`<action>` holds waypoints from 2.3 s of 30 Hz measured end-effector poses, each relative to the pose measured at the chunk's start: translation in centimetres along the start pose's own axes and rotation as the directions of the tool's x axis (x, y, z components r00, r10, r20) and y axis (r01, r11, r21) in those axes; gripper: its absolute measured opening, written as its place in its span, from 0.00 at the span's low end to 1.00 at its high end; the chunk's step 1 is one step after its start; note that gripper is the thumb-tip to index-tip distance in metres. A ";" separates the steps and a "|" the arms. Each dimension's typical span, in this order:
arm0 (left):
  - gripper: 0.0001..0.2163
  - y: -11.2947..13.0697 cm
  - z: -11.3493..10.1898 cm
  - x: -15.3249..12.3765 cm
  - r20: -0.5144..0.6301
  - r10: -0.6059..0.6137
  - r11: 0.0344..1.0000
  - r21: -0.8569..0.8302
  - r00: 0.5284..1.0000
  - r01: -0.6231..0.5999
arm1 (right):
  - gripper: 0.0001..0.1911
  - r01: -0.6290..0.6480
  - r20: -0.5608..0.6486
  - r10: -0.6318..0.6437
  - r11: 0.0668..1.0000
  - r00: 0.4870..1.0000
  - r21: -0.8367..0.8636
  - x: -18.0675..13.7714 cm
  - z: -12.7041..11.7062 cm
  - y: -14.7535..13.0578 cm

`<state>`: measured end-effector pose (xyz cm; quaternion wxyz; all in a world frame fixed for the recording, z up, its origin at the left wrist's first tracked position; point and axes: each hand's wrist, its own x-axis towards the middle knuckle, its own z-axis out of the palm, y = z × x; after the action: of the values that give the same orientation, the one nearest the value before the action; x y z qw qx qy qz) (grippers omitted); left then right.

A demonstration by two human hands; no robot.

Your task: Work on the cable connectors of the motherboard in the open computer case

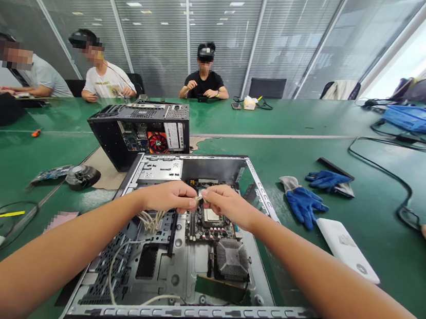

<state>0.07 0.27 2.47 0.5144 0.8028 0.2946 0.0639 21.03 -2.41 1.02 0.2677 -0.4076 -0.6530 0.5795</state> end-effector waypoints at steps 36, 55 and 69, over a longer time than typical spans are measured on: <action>0.22 -0.1 0.1 -0.3 -0.016 0.105 0.941 -0.321 0.994 -0.104 | 0.12 0.427 -0.023 -0.670 0.500 0.742 -0.754 -0.1 -0.4 1.0; 0.23 -0.1 0.3 0.2 -0.095 0.024 0.996 0.087 0.995 -0.015 | 0.10 0.350 0.071 -0.472 0.536 0.879 -0.768 -0.6 0.0 0.4; 0.24 -0.2 0.1 0.0 0.030 -0.026 0.986 -0.163 0.999 0.031 | 0.14 0.248 -0.044 -0.376 0.691 0.926 -0.679 -0.7 0.1 0.0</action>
<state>0.00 0.20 2.22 0.5832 0.7546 0.2926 0.0695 21.33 -3.03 1.06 0.2582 -0.4086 -0.8482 0.2167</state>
